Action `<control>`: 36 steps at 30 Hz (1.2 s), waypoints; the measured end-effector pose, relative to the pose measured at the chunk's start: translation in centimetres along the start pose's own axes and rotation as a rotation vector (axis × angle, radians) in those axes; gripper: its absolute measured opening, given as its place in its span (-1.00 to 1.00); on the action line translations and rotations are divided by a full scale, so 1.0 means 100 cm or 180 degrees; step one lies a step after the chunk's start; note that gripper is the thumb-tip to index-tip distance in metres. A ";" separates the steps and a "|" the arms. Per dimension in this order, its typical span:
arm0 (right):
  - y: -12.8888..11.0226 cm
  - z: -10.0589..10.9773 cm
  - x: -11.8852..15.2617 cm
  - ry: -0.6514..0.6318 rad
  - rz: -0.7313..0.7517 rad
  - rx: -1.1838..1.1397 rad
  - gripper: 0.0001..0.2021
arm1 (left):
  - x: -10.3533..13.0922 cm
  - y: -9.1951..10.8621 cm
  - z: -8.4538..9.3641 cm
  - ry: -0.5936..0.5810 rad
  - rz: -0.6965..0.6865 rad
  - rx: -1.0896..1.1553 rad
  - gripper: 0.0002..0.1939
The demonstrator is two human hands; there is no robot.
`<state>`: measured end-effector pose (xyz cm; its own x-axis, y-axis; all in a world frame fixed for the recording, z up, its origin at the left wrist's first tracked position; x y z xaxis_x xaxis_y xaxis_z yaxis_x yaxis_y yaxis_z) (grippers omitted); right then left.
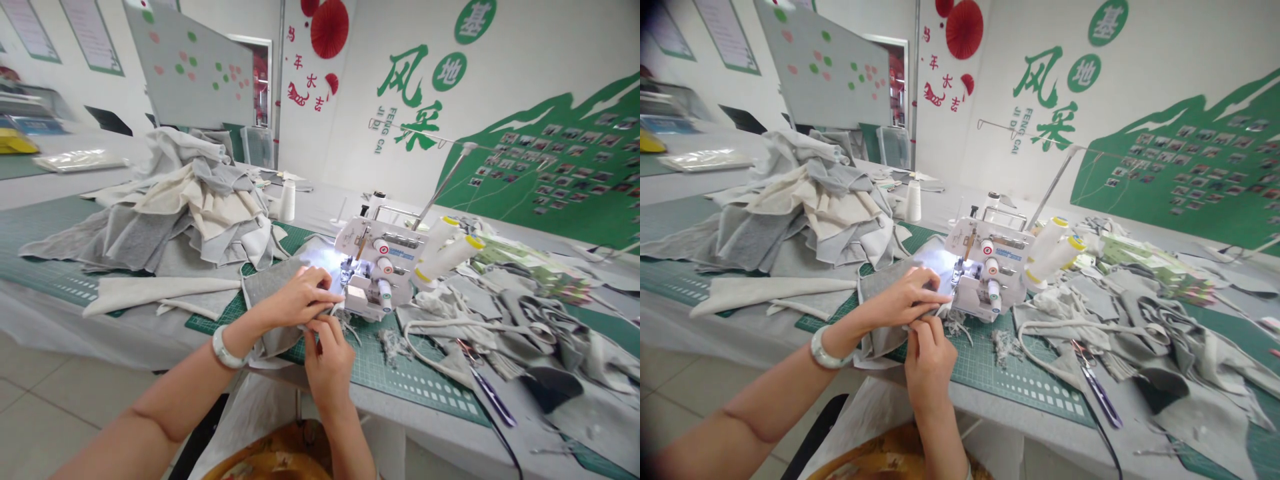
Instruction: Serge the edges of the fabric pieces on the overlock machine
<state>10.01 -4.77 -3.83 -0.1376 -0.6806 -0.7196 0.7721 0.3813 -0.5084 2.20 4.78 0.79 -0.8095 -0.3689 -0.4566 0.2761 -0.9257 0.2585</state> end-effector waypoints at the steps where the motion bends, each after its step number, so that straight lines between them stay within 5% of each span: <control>1: 0.000 0.000 0.000 0.0008 -0.0011 0.0010 -0.81 | 0.000 0.001 0.000 -0.0014 0.0018 -0.0004 -0.70; 8: 0.004 0.001 0.001 -0.0002 -0.0108 0.0026 -0.81 | -0.001 0.004 -0.002 0.0208 0.0215 0.0040 -0.76; 19: 0.012 0.011 0.005 0.0078 -0.0152 -0.0411 -0.85 | 0.005 0.004 -0.005 -0.0035 -0.0030 -0.0306 -0.62; 36: 0.005 -0.001 0.014 0.0039 -0.0470 0.0280 -0.71 | 0.009 0.005 -0.007 -0.0253 -0.0125 -0.0924 -0.38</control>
<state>10.15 -5.48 -5.18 -0.2608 -0.7173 -0.6461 0.7942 0.2210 -0.5660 1.94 3.91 -0.08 -0.8573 -0.3354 -0.3906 0.3711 -0.9284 -0.0175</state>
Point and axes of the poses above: each hand's wrist, its own x-axis away from the middle knuckle, its own z-axis out of the back of the hand, y = z × x, the point moved 4 cm from there along -x, towards the middle knuckle, and after that the axes turned 2 degrees about -z, right-handed, at the moved point
